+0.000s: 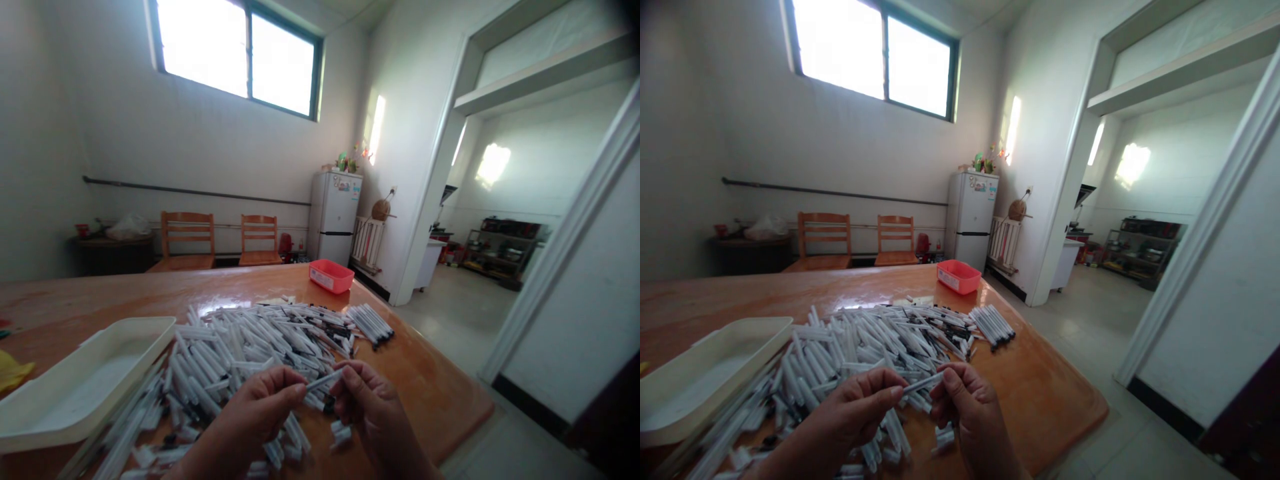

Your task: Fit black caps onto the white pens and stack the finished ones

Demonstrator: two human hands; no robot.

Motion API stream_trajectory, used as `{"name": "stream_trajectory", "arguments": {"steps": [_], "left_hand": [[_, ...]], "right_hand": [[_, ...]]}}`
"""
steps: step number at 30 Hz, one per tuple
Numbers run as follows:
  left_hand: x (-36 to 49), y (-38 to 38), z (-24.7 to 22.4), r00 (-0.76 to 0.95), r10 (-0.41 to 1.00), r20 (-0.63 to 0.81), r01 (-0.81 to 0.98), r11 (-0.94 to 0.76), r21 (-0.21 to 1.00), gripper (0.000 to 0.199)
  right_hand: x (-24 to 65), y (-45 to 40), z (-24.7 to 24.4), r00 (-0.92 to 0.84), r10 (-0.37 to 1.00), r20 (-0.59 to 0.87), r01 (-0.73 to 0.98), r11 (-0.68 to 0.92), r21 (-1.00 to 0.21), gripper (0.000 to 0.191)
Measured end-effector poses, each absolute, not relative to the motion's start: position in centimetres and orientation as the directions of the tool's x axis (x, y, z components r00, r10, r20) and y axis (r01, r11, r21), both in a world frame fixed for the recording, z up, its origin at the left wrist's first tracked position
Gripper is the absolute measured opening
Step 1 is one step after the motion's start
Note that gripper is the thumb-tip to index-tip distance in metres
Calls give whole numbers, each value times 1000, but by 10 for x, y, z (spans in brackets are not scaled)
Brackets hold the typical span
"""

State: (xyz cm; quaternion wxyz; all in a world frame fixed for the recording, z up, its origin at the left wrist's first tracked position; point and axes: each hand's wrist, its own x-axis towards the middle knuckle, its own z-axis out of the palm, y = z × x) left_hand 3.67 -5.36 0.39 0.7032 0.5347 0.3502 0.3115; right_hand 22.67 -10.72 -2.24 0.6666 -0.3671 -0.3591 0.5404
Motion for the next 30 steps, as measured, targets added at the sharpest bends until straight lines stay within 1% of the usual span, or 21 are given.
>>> {"name": "stream_trajectory", "arguments": {"steps": [7,12,15,19,23,27,30], "left_hand": [[39,-48,-2,537,838,-97,-95,174,980,37],[42,-49,0,533,839,-111,-111,199,974,38],[44,-48,0,492,864,-105,-144,199,969,40],[43,-49,2,393,915,-93,-232,197,952,44],[44,-56,11,320,937,-144,-279,238,930,51],[46,-60,15,341,927,-158,-350,281,893,51],[47,-60,12,349,925,-150,-387,288,876,49]], "right_hand": [[217,-103,-28,209,975,74,-420,158,-894,35],[211,-100,-23,222,973,54,-498,161,-852,37],[204,-101,-22,215,976,38,-520,147,-841,41],[193,-101,-31,181,982,57,-399,126,-908,45],[182,-97,-39,98,992,80,-286,105,-952,44],[172,-90,-33,109,986,122,-264,148,-953,40],[165,-87,-22,65,991,120,-272,133,-953,38]]}}
